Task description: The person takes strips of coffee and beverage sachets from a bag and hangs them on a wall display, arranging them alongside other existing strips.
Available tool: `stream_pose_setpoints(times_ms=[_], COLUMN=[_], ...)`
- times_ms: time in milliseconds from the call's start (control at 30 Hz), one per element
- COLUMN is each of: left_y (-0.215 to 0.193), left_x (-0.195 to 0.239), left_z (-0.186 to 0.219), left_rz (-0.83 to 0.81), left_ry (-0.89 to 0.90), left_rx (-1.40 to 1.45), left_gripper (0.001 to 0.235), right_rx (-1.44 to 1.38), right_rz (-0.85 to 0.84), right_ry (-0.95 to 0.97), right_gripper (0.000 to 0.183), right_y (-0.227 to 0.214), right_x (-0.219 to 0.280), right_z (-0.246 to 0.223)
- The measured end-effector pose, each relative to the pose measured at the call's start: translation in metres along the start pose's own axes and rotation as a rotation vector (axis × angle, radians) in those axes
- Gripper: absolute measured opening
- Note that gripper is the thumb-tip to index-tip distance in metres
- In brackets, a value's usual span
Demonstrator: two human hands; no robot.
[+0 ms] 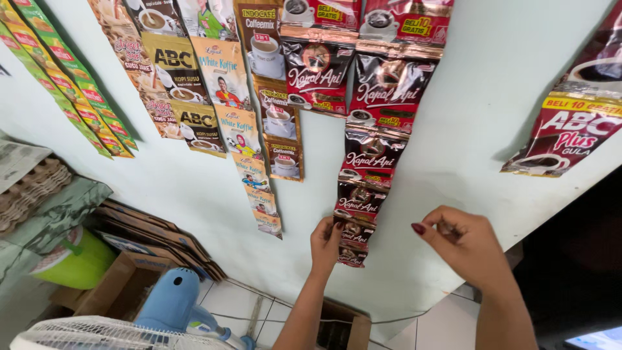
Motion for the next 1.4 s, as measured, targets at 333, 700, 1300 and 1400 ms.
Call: stream_pose_setpoints(times_ms=[333, 700, 1300, 1400], left_y=[-0.043, -0.062, 0.121, 0.126], left_x=[0.070, 0.164, 0.106, 0.092], left_z=[-0.075, -0.125, 0.068, 0.078], left_rz=[0.440, 0.770, 0.641, 0.675], left_ry=[-0.104, -0.261, 0.310, 0.358], left_rx=[-0.294, -0.351, -0.851, -0.921], left_gripper=[0.024, 0.033, 0.068, 0.068], right_rx=[-0.257, -0.427, -1.229, -1.296], right_rz=[-0.591, -0.883, -0.116, -0.096], right_ry=[-0.122, 0.049, -0.179, -0.251], right_gripper=[0.018, 0.017, 0.025, 0.038], right_y=[0.008, -0.025, -0.127, -0.130], right_x=[0.016, 0.021, 0.001, -0.030], right_z=[0.109, 0.231, 0.271, 0.270])
Point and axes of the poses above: each hand's wrist, its own x-axis away from the middle knuckle, its own y-axis out of the palm, z = x × y, the point moved 10 cm from there along -x, towards the middle knuckle, and after that the axes turned 3 degrees about -x, right-handed, at the moved point
